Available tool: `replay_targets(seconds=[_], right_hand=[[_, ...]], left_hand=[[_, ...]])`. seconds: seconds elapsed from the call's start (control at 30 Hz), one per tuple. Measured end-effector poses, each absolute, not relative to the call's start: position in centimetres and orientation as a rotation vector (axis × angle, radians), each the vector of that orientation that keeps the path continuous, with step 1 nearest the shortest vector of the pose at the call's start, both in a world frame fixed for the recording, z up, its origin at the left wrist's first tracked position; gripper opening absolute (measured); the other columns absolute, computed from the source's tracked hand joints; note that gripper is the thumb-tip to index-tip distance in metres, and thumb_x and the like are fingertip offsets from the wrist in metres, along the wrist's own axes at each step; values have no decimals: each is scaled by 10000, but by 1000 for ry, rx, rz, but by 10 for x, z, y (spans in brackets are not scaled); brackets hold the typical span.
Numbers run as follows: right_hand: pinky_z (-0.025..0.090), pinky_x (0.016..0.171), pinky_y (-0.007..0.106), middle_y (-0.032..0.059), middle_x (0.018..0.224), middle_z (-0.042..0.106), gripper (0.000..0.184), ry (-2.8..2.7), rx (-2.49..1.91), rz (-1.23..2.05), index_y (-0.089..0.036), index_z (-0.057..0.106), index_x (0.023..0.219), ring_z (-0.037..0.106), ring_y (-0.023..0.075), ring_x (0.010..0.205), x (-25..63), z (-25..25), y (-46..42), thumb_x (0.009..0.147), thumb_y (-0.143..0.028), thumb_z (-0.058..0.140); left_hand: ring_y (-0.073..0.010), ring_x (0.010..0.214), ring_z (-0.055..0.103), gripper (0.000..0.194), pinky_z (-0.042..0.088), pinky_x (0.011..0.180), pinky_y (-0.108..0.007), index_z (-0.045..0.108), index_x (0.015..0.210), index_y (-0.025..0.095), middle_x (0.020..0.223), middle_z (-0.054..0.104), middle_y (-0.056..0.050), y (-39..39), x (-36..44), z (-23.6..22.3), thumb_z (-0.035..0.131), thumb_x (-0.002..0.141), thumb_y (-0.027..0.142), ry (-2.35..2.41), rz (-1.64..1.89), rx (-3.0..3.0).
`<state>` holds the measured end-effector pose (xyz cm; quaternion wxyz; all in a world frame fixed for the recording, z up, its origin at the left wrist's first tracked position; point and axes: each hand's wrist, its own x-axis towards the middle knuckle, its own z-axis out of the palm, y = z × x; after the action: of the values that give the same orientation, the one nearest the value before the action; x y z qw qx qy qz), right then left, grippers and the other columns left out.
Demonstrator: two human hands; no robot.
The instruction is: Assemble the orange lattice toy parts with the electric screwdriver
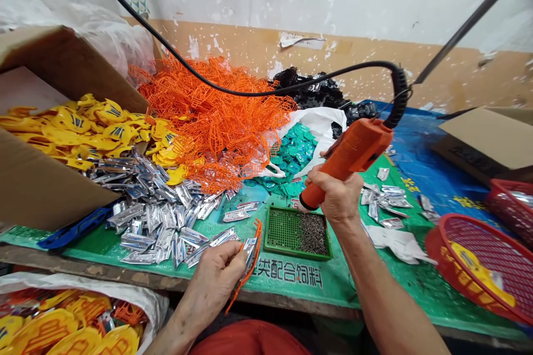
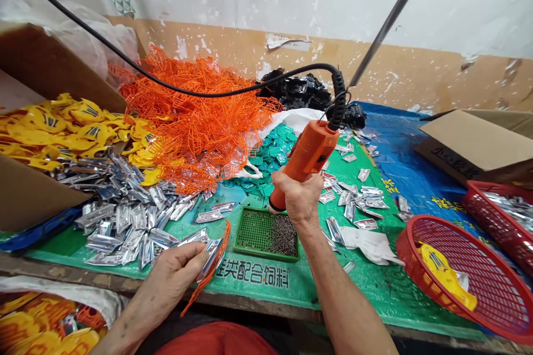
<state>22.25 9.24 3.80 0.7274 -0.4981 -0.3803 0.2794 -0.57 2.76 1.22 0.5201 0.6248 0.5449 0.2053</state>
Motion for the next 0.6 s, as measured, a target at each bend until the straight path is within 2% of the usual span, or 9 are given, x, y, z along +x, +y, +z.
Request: replay_targets(seconds=[0.27, 0.6], right_hand=[[440, 478, 293, -51, 563, 575, 283, -835, -1103, 598, -176, 604, 776, 526, 131, 477, 218, 43, 91, 528, -217, 733], [462, 499, 302, -45, 584, 594, 256, -810, -1080, 590, -162, 612, 752, 548, 133, 484, 222, 44, 91, 538, -213, 744]], left_hand=[[-134, 606, 293, 392, 248, 565, -261, 374, 592, 220, 605, 318, 46, 27, -6, 13, 392, 819, 539, 1276, 494, 1477], [-144, 640, 350, 363, 287, 601, -259, 426, 621, 210, 631, 371, 41, 30, -9, 11, 420, 831, 505, 1226, 514, 1464]])
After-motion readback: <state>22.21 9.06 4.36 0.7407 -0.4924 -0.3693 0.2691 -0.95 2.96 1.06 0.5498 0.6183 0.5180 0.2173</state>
